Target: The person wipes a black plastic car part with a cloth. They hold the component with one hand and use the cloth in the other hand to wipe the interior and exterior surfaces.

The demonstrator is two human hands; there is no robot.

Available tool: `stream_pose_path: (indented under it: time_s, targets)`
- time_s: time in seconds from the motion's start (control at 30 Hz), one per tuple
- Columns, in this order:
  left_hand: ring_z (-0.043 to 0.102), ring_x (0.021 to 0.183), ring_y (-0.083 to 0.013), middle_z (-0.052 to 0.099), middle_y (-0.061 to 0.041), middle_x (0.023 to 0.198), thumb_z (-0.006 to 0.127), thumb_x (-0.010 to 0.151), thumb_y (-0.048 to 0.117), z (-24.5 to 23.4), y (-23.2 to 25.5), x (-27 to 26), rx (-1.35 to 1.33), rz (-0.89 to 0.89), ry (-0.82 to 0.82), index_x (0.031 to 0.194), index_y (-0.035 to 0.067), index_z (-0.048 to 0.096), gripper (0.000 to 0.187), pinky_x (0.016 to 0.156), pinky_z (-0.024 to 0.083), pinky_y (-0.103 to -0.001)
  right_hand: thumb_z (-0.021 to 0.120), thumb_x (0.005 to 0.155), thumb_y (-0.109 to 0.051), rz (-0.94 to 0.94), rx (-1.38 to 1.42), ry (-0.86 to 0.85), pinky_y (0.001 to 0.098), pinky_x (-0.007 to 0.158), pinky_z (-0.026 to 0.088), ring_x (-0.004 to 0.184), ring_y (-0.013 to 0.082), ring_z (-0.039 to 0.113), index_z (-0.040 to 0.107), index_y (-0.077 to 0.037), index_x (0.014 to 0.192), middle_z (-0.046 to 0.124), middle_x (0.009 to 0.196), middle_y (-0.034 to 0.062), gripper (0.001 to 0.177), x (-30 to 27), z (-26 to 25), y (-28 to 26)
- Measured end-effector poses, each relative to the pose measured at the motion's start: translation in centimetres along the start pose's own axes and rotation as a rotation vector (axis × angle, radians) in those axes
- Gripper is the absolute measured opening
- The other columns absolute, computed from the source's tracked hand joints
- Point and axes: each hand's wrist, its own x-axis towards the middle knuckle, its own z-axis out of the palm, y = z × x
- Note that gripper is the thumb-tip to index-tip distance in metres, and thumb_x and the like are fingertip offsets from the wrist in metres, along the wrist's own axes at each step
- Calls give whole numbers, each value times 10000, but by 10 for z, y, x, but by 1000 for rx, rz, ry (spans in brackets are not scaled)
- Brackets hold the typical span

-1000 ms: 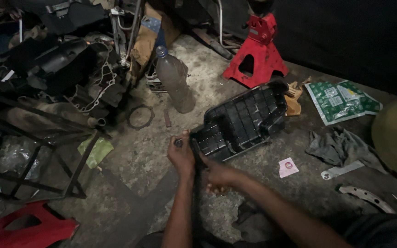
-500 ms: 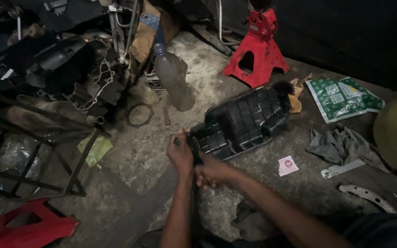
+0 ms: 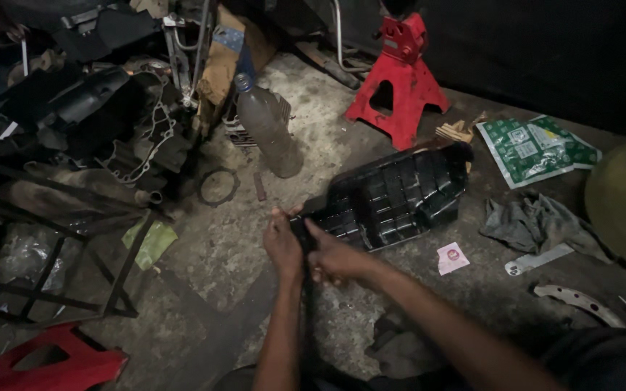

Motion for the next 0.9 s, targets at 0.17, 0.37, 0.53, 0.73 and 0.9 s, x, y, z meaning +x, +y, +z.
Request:
stream_pose_path:
  time_s: [0.17, 0.37, 0.53, 0.73, 0.9]
  targets:
    - [509, 788, -146, 678, -69, 835, 461, 1133, 396, 3, 0, -2, 26, -91, 22, 1068, -19, 807, 545, 721, 433, -344, 541, 928, -138, 155, -170, 0, 278, 408, 444, 485, 143, 554, -16, -313, 1625, 649, 698, 76, 910, -8, 7, 14]
    - [638, 850, -105, 764, -47, 942, 486, 1079, 359, 9, -1, 1, -29, -23, -7, 1040, -2, 759, 455, 809, 510, -286, 535, 907, -46, 36, -79, -14, 279, 416, 443, 491, 124, 527, -29, -362, 1649, 619, 707, 45, 984, 4, -19, 12]
    - [606, 858, -104, 758, -77, 925, 551, 1083, 317, 10, -8, 6, -35, 34, 16, 995, -5, 741, 385, 818, 502, -293, 531, 904, -69, 192, -543, -112, 263, 437, 445, 483, 97, 522, 426, -373, 1593, 611, 638, 14, 761, -25, -43, 23]
    - [628, 814, -100, 762, -75, 894, 615, 1036, 308, 22, 12, 0, -1, 1, 73, 955, 21, 717, 315, 791, 503, -289, 676, 847, -122, 202, -781, 57, 330, 549, 597, 616, 168, 749, 805, -93, 1090, 807, 795, 95, 277, -66, -141, 1]
    - [655, 789, -102, 769, -63, 858, 624, 1010, 302, 21, 23, 0, 47, -17, 64, 936, 34, 735, 299, 749, 515, -293, 710, 878, -411, 318, -1252, -7, 447, 977, 534, 1187, 325, 653, 580, -210, 1368, 670, 1298, 120, 546, -107, -69, 76]
